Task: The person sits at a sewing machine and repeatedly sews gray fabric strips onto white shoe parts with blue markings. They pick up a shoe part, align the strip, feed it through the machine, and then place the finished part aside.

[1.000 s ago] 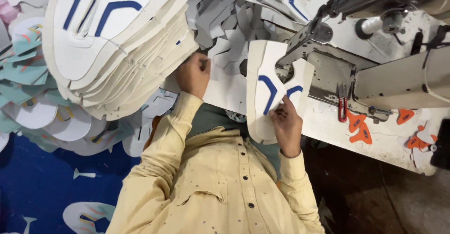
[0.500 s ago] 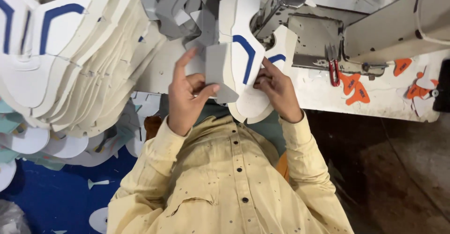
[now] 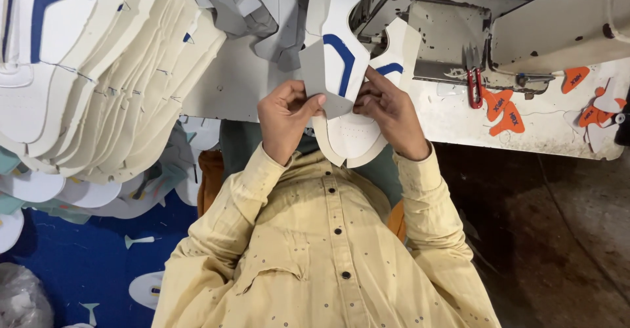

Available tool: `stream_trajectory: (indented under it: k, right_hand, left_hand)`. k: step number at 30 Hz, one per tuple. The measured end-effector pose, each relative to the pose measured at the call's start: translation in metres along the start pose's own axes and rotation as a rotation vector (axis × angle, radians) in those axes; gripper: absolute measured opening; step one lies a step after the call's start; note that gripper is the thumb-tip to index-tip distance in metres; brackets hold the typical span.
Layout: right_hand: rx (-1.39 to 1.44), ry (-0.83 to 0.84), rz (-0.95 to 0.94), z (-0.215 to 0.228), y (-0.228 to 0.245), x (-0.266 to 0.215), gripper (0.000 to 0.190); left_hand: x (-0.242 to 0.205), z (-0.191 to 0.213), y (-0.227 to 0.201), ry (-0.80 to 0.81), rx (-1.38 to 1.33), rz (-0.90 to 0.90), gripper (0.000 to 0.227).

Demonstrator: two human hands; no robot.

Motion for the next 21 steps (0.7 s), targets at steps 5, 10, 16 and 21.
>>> stream_trajectory:
  k: [5, 10, 16, 21]
  right_hand:
    - [0.002, 0.000, -0.001, -0.002, 0.002, 0.000, 0.057]
    - [0.000, 0.022, 0.019, -0.004, 0.002, 0.000, 0.067]
    - [-0.048, -0.106, 0.020, -0.009, 0.006, 0.001, 0.070]
    - [-0.093, -0.130, 0.058, -0.007, 0.013, -0.009, 0.068]
  left_hand:
    - [0.000, 0.000, -0.002, -0.020, -0.012, 0.017, 0.016]
    - [-0.001, 0.001, -0.003, -0.028, 0.034, 0.025, 0.015]
    - [-0.003, 0.001, -0.002, -0.019, -0.001, 0.006, 0.015]
    - [-0.009, 0.022, -0.015, -0.104, 0.343, -0.125, 0.032]
Point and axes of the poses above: each hand's wrist, its own x-axis towards the middle knuckle, its own z-axis out of the back of the hand, y = z × x, the point moved 6 cm from there along x, towards the middle knuckle, and after that the axes turned 13 degrees about x, right-handed, at the moved point
